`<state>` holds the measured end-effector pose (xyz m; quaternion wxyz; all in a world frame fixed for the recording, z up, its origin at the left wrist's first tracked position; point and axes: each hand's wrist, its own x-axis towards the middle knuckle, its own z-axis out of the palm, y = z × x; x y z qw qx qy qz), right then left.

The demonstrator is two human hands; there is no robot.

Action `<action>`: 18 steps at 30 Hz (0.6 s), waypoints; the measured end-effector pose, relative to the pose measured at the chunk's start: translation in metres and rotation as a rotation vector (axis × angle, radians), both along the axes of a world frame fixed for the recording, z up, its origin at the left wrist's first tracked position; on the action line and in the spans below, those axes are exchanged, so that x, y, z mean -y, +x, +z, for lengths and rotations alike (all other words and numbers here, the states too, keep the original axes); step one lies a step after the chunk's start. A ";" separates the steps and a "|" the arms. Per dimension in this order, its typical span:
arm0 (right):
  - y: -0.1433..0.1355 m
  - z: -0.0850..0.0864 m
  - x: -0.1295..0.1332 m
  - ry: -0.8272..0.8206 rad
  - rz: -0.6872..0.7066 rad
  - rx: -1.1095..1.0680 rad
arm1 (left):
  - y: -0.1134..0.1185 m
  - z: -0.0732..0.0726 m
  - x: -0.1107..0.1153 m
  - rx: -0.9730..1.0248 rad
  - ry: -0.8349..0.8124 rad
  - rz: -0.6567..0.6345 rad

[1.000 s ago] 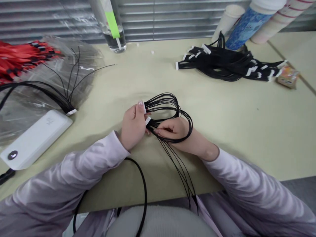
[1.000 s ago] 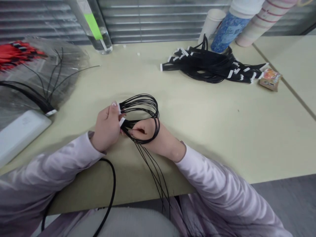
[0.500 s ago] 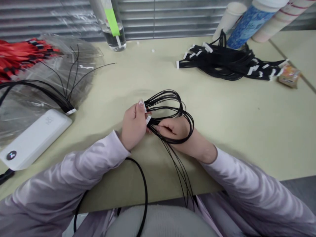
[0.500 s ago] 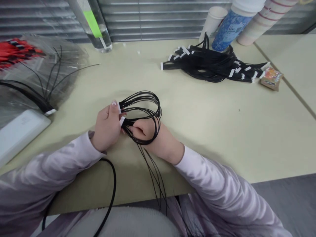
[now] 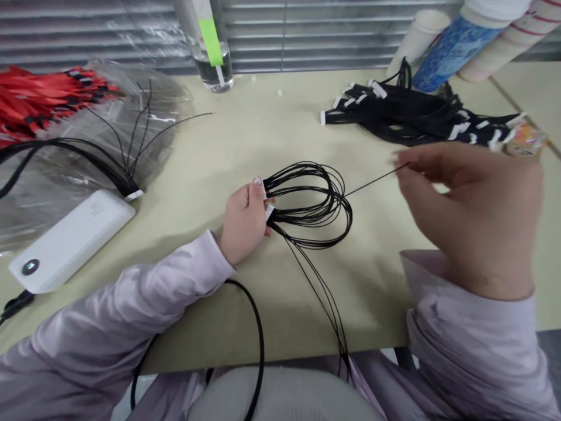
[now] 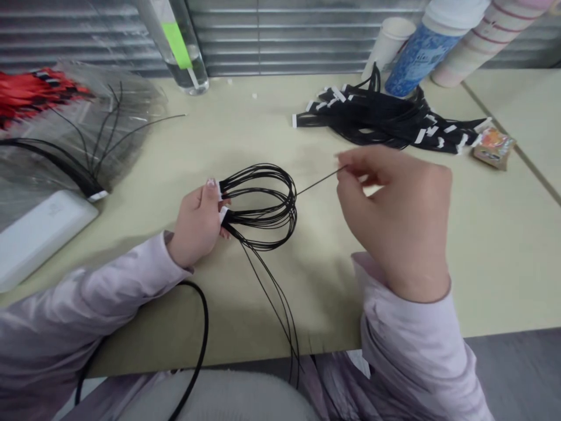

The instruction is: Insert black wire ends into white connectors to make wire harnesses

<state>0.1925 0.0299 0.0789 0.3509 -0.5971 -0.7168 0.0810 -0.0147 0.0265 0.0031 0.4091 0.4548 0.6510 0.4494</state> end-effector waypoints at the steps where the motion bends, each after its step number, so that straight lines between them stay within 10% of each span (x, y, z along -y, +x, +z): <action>1: -0.002 0.001 0.001 0.025 0.031 -0.205 | 0.000 0.000 0.000 0.001 0.006 -0.014; 5: -0.022 -0.008 0.005 -0.166 0.255 -0.680 | -0.003 -0.001 0.003 0.000 0.041 -0.102; 12: -0.035 -0.032 0.000 -0.232 0.456 -0.100 | -0.007 -0.002 0.009 -0.020 0.048 -0.237; 18: -0.036 -0.037 -0.003 -0.200 0.550 -0.064 | -0.010 -0.002 0.009 -0.021 0.060 -0.330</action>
